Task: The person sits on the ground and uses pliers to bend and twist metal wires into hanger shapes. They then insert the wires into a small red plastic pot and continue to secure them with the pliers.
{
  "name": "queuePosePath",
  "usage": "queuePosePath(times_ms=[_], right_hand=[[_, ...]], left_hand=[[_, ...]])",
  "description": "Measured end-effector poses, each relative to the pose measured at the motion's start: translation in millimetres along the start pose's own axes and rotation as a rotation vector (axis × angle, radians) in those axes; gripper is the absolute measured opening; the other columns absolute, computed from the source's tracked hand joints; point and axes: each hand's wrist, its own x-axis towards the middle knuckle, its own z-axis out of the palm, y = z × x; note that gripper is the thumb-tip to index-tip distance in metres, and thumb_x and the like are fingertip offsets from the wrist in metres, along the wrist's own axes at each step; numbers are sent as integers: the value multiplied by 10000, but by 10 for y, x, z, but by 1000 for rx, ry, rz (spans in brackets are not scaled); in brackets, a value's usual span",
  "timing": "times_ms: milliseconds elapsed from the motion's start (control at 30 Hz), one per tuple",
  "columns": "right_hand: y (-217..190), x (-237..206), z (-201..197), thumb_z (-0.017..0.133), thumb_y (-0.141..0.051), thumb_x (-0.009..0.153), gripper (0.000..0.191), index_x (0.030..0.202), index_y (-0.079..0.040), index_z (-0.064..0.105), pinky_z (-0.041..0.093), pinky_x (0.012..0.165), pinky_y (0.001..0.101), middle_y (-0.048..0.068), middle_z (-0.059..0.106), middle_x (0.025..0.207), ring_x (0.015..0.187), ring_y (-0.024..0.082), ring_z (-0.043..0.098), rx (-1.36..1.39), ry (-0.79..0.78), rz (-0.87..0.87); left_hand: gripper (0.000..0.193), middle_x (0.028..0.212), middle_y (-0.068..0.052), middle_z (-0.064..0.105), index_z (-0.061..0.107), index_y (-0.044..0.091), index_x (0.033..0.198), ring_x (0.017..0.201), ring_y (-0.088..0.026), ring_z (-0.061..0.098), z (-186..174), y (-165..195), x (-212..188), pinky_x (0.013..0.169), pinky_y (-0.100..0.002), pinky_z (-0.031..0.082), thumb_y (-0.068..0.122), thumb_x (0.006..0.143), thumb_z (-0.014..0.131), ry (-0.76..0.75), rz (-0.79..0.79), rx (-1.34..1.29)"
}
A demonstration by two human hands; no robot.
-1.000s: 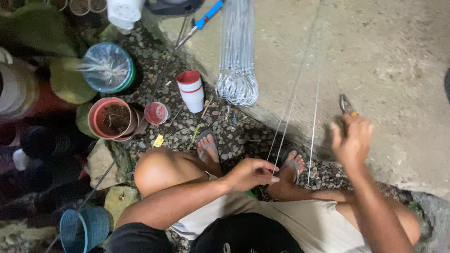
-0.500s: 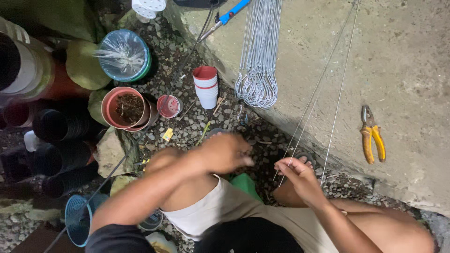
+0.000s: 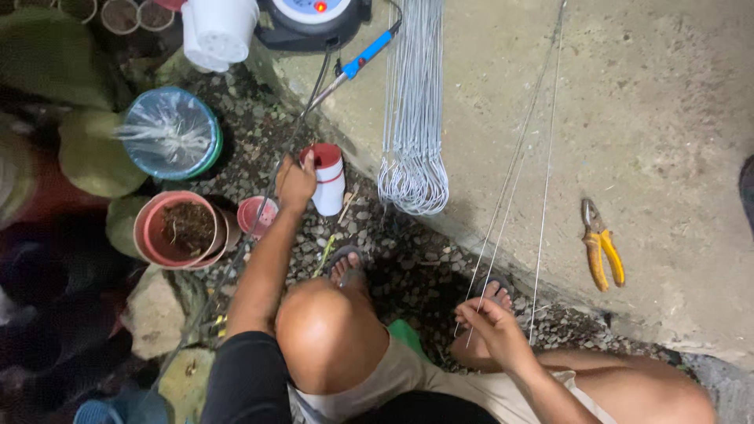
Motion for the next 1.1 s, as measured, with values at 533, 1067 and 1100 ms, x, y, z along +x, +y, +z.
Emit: queuePosePath(times_ms=[533,1067,1100], right_hand=[[-13,53,-90,626,-205,978,274,1116,16,709,567,868,295,89,768,1011,950,159,724,-66,-45,29],[-109,-221,-169,614,-247,977,284,1101,-9,705,562,830,291,74,753,981,888,148,711,5,-33,-11],[-103,-249,-186,608,-249,982,278,1102,-16,702,561,816,287,69,754,984,880,143,712,-26,-33,-40]], left_hand=[[162,932,-276,728,791,-1,887,883,-431,733,149,152,74,798,-504,592,117,854,686,-257,57,341],[278,875,-269,712,585,4,1112,849,-473,695,-538,377,-452,790,-547,539,114,869,664,-20,230,18],[306,858,-262,710,587,13,1142,834,-471,696,-665,396,-507,784,-549,537,118,866,667,-25,240,32]])
